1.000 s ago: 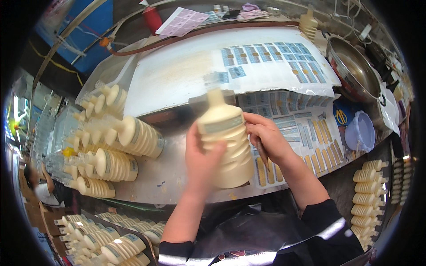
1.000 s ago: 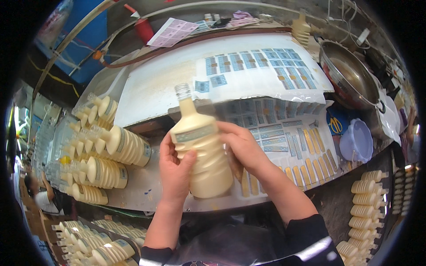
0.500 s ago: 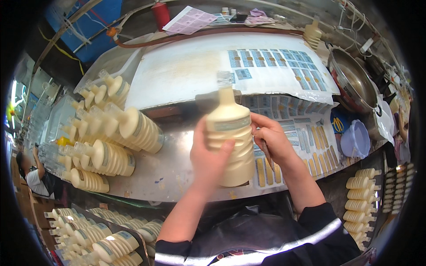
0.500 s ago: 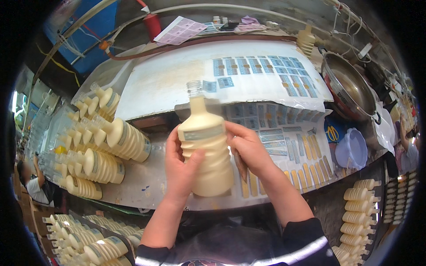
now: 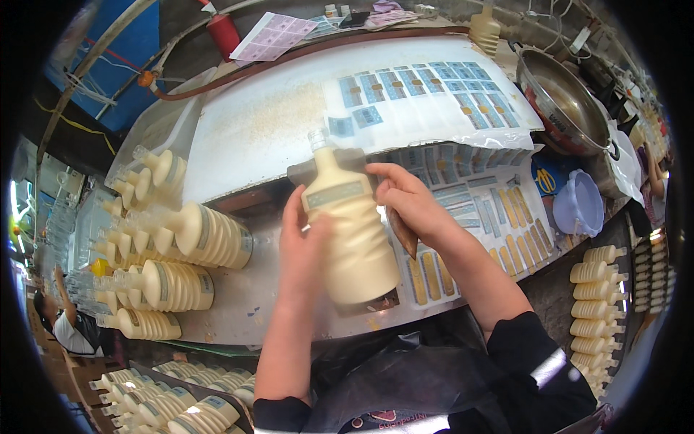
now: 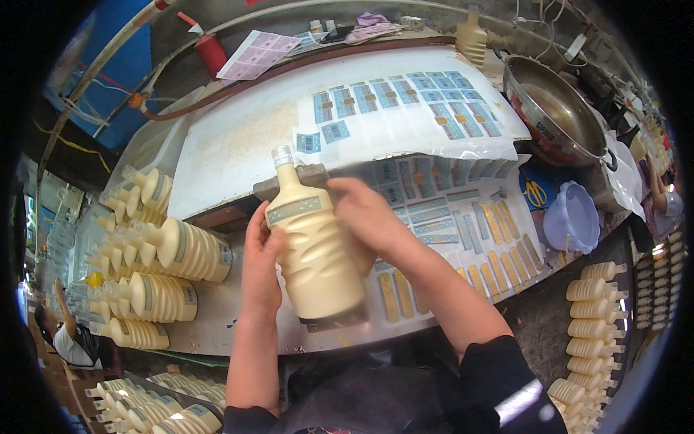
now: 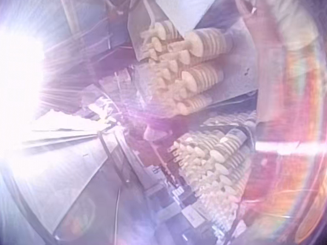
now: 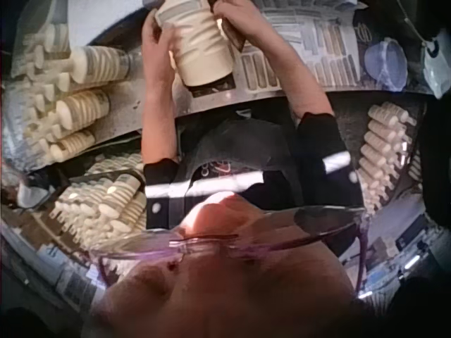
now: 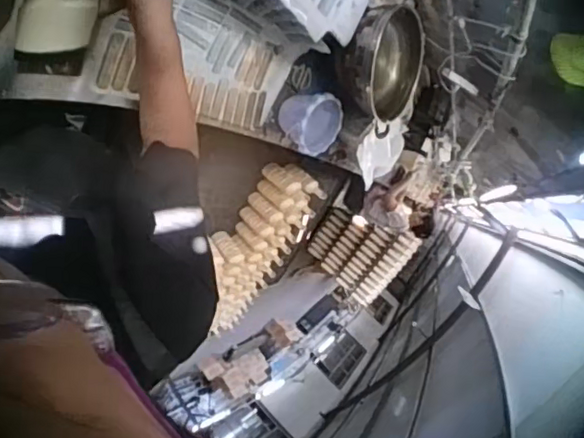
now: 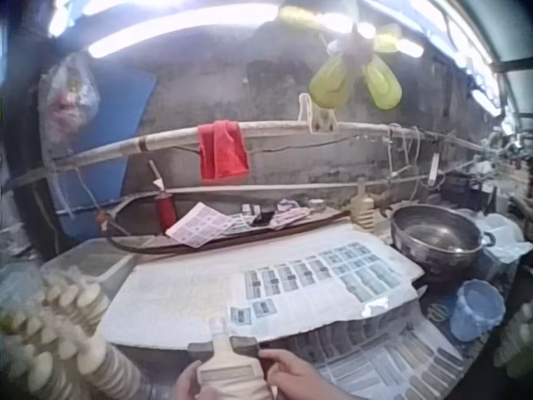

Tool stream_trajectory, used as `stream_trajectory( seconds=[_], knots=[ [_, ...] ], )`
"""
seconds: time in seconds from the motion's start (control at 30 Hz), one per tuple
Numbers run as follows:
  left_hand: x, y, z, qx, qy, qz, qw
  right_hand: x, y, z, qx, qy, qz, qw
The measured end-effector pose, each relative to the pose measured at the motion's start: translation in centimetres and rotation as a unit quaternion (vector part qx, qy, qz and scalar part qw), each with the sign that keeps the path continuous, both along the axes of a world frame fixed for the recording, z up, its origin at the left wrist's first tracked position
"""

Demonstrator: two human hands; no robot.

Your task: The person repeatedly picks up ribbed plastic bottles, peels labels from a sheet, and applies them to the bottle bodies. They smooth each label by hand and place the labeled bottles into a tray. The process is repeated for multiple bottles in a continuous loop.

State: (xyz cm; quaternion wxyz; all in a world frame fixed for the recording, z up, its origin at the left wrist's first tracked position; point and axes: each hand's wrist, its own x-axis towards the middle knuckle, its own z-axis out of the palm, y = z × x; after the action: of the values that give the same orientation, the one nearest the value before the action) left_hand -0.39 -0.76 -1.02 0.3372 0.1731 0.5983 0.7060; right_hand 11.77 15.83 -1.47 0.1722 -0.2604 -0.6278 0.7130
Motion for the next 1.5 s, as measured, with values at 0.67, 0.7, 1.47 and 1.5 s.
stream_trajectory(
  seconds=[0.67, 0.7, 1.47, 1.5],
  knots=[
    [-1.2, 1.3, -1.7, 0.072, -0.081, 0.068, 0.992, -2.1, -0.1, -1.2, 0.009, -0.030, -0.021, 0.999],
    [-1.2, 1.3, -1.7, 0.072, -0.083, 0.070, 0.991, -2.2, -0.2, -1.1, 0.008, -0.032, -0.023, 0.999],
    [-1.2, 1.0, -1.5, 0.093, -0.132, 0.070, 0.984, -0.9, 0.2, -0.5, -0.013, 0.028, -0.005, 1.000],
    [-1.2, 1.1, -1.5, 0.096, -0.137, 0.070, 0.983, -1.1, 0.1, -0.8, 0.011, 0.039, -0.010, 0.999]
  ],
)
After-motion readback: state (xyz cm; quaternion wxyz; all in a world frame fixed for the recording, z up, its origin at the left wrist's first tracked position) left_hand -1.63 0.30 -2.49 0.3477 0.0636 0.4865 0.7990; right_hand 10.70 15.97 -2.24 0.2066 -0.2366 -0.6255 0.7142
